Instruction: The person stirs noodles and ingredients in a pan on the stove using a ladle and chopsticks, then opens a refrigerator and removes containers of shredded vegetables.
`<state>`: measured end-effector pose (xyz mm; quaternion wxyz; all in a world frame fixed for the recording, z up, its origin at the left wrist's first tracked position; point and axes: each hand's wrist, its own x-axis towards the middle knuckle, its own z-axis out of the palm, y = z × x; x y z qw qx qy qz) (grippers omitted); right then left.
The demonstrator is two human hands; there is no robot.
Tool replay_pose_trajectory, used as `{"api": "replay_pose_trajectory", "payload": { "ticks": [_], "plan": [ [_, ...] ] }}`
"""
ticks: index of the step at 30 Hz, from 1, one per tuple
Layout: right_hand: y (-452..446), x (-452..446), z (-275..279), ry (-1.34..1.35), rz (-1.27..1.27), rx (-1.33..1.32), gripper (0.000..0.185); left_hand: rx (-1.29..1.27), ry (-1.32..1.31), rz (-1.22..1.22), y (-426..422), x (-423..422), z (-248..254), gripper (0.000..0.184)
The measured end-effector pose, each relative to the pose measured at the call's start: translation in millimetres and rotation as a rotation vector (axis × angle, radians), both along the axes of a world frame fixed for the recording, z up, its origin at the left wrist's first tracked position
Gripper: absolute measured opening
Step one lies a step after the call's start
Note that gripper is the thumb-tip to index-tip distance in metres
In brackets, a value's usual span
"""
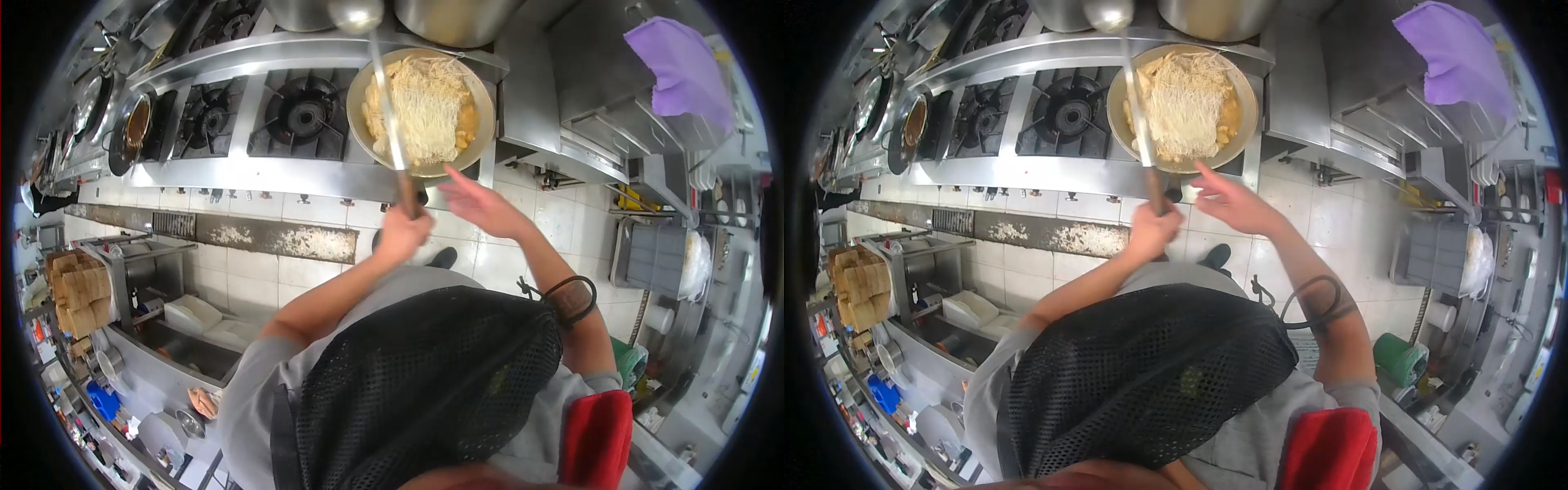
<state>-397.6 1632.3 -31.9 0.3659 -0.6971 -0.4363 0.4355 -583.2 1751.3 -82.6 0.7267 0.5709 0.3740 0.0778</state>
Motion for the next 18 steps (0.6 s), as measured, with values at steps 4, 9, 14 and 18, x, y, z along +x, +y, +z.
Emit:
{"api": "replay_pose_trajectory", "payload": {
  "ticks": [4,9,14,18],
  "plan": [
    [3.3,-27.2,2.0,0.35,-0.255,0.073,0.061,0.243,-0.212,-0.46,-27.6,24.0,12.9,0.023],
    [-53.6,13.3,-23.9,-0.317,-0.525,-0.03,0.07,0.981,-0.257,-0.588,9.1,6.5,-16.3,0.023],
    [-52.2,15.9,-52.5,-0.866,-0.359,-0.353,0.065,1.24,-0.136,-0.283,28.8,5.1,-25.8,0.026],
    [-75.6,-15.7,-89.6,-0.685,-0.383,-0.27,0.067,1.086,-0.118,-0.304,28.1,12.4,-40.0,0.032]
  ]
}}
